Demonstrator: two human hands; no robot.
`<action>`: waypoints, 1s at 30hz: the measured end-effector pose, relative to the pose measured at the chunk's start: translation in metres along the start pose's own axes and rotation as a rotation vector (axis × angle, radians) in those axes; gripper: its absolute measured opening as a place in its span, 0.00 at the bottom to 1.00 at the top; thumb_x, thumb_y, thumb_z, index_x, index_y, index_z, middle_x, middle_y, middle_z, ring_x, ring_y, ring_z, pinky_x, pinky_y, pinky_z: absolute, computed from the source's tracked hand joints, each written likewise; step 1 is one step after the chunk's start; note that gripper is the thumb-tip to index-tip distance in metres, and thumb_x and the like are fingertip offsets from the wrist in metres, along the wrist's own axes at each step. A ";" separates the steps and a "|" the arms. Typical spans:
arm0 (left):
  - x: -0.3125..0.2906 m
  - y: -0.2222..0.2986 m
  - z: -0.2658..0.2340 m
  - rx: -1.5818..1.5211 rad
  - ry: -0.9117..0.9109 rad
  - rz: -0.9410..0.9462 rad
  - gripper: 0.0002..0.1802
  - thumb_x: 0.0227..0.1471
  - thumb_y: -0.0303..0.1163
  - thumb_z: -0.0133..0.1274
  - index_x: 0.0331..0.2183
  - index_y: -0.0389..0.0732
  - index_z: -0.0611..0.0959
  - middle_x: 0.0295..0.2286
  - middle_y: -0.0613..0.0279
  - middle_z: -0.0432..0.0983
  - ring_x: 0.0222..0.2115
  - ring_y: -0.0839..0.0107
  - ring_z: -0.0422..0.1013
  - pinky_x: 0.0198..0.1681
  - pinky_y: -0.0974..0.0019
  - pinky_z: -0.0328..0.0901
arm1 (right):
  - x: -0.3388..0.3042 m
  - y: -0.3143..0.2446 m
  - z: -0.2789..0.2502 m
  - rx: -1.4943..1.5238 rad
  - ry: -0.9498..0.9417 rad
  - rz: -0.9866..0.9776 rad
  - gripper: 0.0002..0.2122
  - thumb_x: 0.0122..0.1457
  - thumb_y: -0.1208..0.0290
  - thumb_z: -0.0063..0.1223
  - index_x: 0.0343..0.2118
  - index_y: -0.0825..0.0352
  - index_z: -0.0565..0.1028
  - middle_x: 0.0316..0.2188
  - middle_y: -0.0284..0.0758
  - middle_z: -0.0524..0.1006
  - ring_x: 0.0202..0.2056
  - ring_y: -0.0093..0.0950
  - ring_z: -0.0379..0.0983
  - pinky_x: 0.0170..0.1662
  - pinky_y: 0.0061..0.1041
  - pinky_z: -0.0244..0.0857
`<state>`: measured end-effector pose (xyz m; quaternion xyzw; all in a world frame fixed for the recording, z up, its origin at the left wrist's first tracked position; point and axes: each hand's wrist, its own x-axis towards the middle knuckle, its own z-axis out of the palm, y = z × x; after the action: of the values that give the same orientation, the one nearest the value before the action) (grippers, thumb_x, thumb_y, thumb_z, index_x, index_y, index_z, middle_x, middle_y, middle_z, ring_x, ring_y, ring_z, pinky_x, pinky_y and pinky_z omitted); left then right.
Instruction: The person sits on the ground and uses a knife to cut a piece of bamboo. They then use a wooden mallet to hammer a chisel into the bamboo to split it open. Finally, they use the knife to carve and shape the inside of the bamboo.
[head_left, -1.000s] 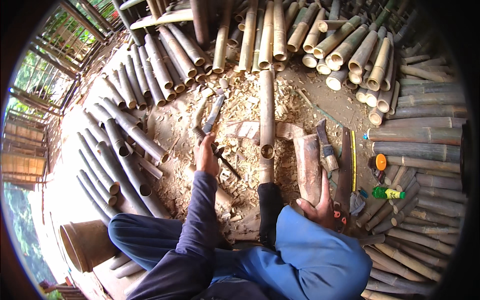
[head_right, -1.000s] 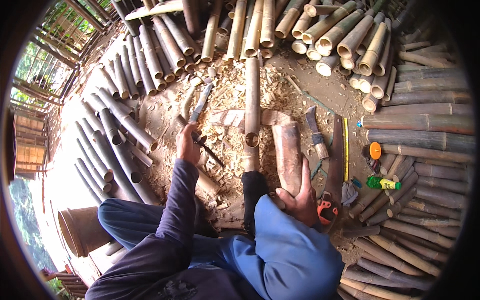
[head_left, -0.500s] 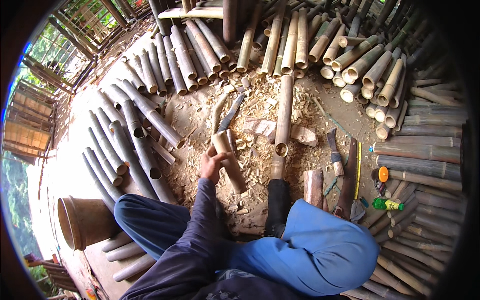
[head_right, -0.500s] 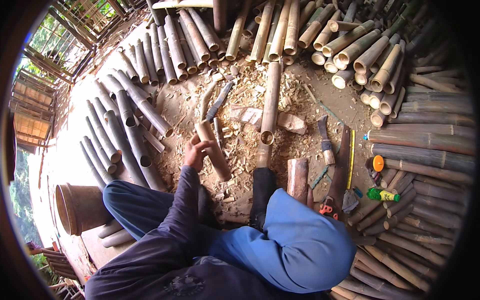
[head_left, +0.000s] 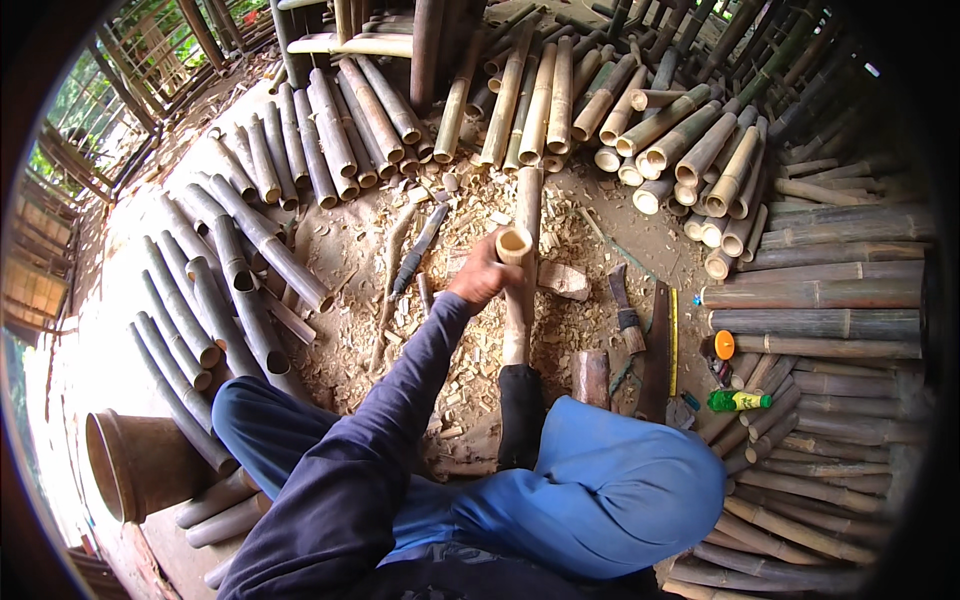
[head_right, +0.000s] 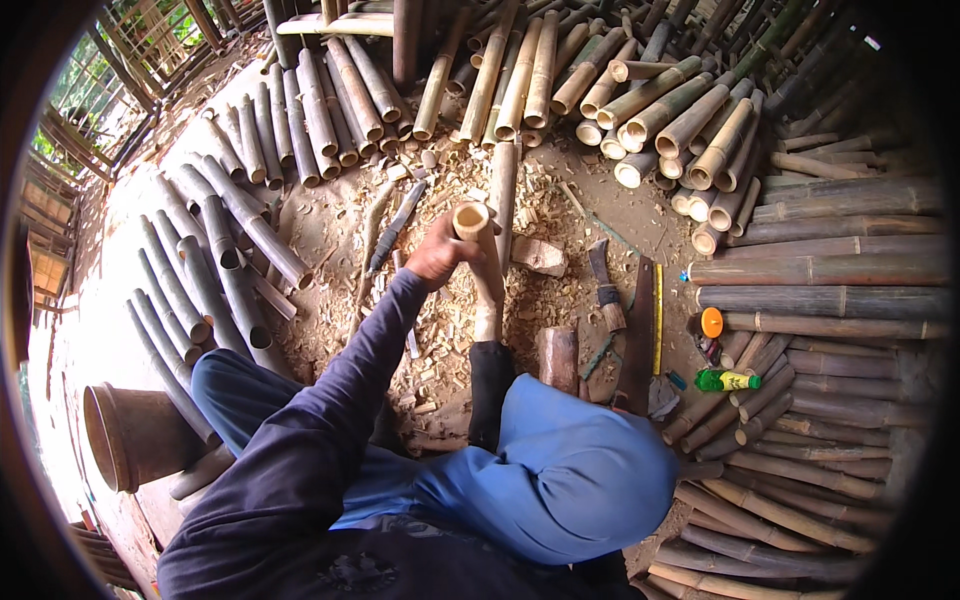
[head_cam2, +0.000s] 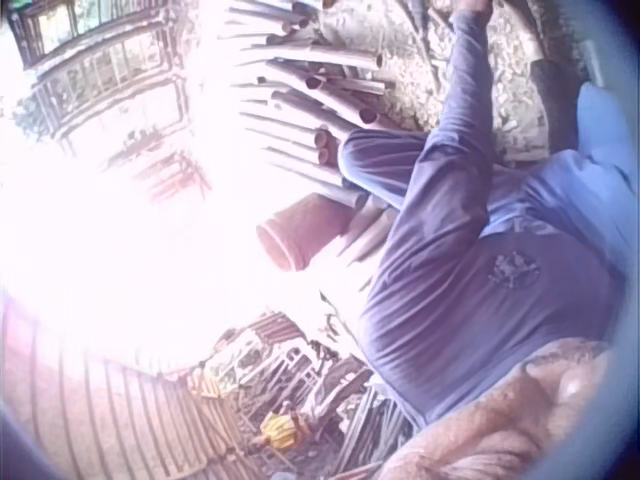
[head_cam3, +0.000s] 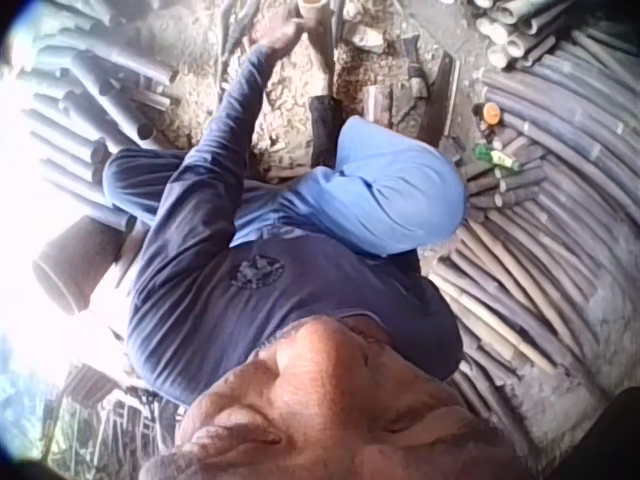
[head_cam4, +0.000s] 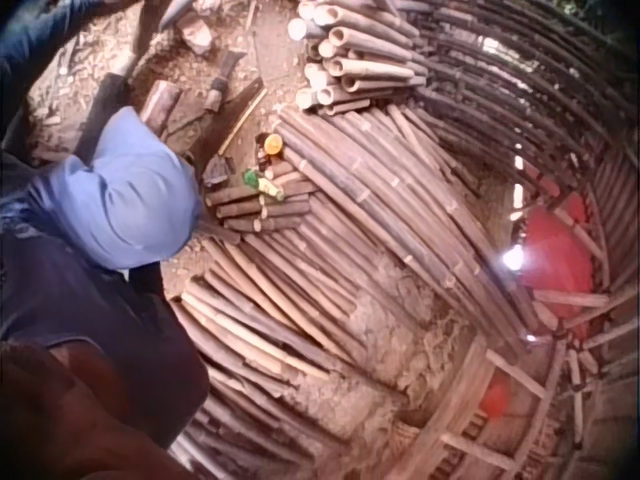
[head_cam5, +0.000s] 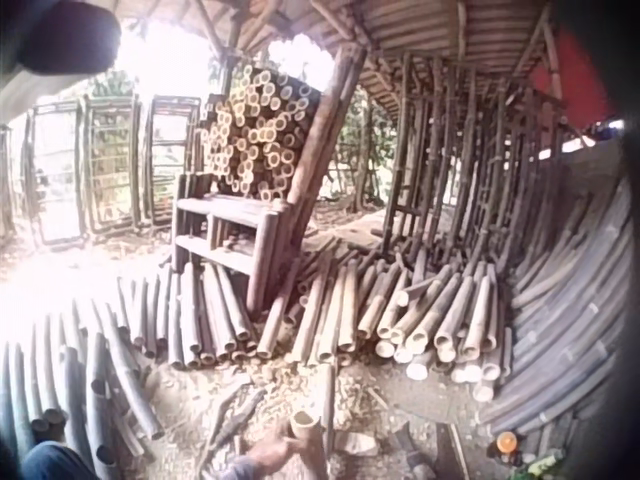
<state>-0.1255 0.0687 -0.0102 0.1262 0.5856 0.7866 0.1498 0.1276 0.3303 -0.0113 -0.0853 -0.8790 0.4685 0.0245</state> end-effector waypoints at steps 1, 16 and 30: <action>0.004 -0.001 0.003 0.027 -0.060 0.035 0.29 0.33 0.25 0.58 0.44 0.36 0.76 0.36 0.64 0.78 0.40 0.70 0.73 0.48 0.66 0.69 | 0.000 -0.001 0.000 -0.002 0.000 -0.001 0.50 0.45 0.59 0.64 0.68 0.72 0.48 0.59 0.54 0.65 0.60 0.43 0.63 0.62 0.37 0.57; 0.001 0.005 0.036 0.478 -0.313 0.265 0.28 0.28 0.23 0.67 0.40 0.39 0.79 0.31 0.61 0.79 0.35 0.67 0.75 0.41 0.62 0.70 | 0.012 -0.015 -0.009 -0.002 0.034 -0.043 0.50 0.45 0.61 0.64 0.68 0.72 0.48 0.61 0.54 0.63 0.62 0.43 0.61 0.63 0.36 0.55; 0.003 -0.041 0.008 0.461 -0.210 0.214 0.38 0.23 0.31 0.72 0.45 0.38 0.81 0.36 0.51 0.82 0.38 0.60 0.77 0.46 0.60 0.71 | 0.102 -0.135 0.008 -0.167 -0.223 -0.276 0.44 0.51 0.74 0.59 0.69 0.67 0.46 0.63 0.54 0.60 0.64 0.46 0.58 0.65 0.37 0.55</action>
<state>-0.1213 0.0883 -0.0472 0.2989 0.7137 0.6266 0.0930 0.0095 0.2672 0.0924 0.0864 -0.9155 0.3926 -0.0162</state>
